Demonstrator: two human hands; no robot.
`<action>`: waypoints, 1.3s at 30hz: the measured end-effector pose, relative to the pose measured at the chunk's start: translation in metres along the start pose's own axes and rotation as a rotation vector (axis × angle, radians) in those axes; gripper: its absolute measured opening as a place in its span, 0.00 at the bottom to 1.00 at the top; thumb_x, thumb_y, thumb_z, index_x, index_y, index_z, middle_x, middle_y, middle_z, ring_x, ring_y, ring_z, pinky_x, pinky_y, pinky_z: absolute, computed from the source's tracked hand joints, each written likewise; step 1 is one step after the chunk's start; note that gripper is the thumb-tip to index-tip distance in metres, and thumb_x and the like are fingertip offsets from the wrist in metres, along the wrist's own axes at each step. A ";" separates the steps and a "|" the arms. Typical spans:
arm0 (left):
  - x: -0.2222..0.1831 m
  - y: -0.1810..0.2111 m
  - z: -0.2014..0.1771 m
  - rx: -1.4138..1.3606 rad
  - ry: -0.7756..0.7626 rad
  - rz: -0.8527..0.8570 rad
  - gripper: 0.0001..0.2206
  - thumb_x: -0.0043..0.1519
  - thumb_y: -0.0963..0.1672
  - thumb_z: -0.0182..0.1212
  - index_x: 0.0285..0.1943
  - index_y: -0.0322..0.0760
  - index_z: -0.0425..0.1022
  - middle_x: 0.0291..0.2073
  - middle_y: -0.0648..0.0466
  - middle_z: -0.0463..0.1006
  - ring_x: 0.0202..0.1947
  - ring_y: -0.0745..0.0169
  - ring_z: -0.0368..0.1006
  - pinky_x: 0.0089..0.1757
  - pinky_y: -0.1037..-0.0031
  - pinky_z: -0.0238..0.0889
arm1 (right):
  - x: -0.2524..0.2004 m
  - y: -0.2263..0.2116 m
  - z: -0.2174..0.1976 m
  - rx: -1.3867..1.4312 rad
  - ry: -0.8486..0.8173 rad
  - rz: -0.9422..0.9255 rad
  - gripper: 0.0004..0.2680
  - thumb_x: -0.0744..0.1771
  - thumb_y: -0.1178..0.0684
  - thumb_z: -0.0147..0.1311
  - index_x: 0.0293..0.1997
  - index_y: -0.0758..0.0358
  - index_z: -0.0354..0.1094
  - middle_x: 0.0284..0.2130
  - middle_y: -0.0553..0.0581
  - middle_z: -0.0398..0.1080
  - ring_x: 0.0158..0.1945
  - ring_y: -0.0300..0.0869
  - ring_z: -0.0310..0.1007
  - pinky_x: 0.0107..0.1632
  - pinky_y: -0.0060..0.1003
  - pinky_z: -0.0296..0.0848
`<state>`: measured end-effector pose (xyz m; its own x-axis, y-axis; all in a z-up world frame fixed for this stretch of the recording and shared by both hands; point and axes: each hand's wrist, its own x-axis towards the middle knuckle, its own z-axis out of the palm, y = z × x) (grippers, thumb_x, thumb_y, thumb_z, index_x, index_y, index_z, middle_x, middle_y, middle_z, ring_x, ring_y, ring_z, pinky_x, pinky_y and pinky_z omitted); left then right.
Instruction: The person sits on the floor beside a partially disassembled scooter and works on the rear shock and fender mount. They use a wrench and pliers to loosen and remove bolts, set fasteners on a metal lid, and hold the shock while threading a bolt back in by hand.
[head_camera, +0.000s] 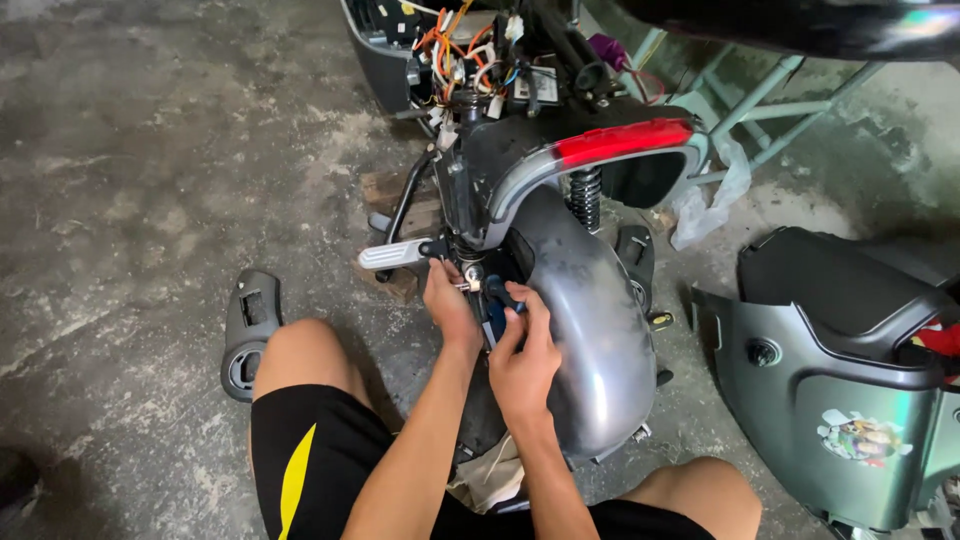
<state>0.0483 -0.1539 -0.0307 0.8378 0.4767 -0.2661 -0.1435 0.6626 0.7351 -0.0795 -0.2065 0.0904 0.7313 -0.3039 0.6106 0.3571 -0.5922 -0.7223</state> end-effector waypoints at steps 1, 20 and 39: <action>-0.002 0.004 0.002 -0.003 0.002 -0.002 0.19 0.72 0.51 0.48 0.30 0.39 0.67 0.25 0.60 0.65 0.28 0.71 0.60 0.33 0.74 0.55 | 0.001 -0.001 0.001 -0.002 -0.003 -0.002 0.10 0.70 0.65 0.46 0.59 0.66 0.62 0.50 0.63 0.76 0.50 0.53 0.81 0.48 0.40 0.78; 0.003 0.017 -0.007 -0.118 -0.101 -0.153 0.18 0.67 0.45 0.51 0.22 0.40 0.57 0.20 0.60 0.57 0.25 0.68 0.53 0.32 0.71 0.49 | 0.007 -0.015 0.013 -0.142 -0.008 0.043 0.09 0.71 0.61 0.48 0.59 0.65 0.61 0.50 0.58 0.77 0.43 0.43 0.82 0.41 0.36 0.78; 0.022 0.017 -0.033 0.172 -0.545 0.377 0.16 0.62 0.44 0.48 0.21 0.31 0.57 0.19 0.53 0.63 0.28 0.63 0.57 0.33 0.69 0.48 | 0.032 -0.032 0.020 -0.180 -0.063 0.292 0.08 0.73 0.58 0.46 0.59 0.64 0.65 0.42 0.55 0.79 0.27 0.36 0.71 0.30 0.31 0.69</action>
<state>0.0468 -0.1132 -0.0452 0.8988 0.2684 0.3465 -0.4299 0.3856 0.8164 -0.0561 -0.1828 0.1263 0.8238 -0.4366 0.3616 0.0236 -0.6110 -0.7913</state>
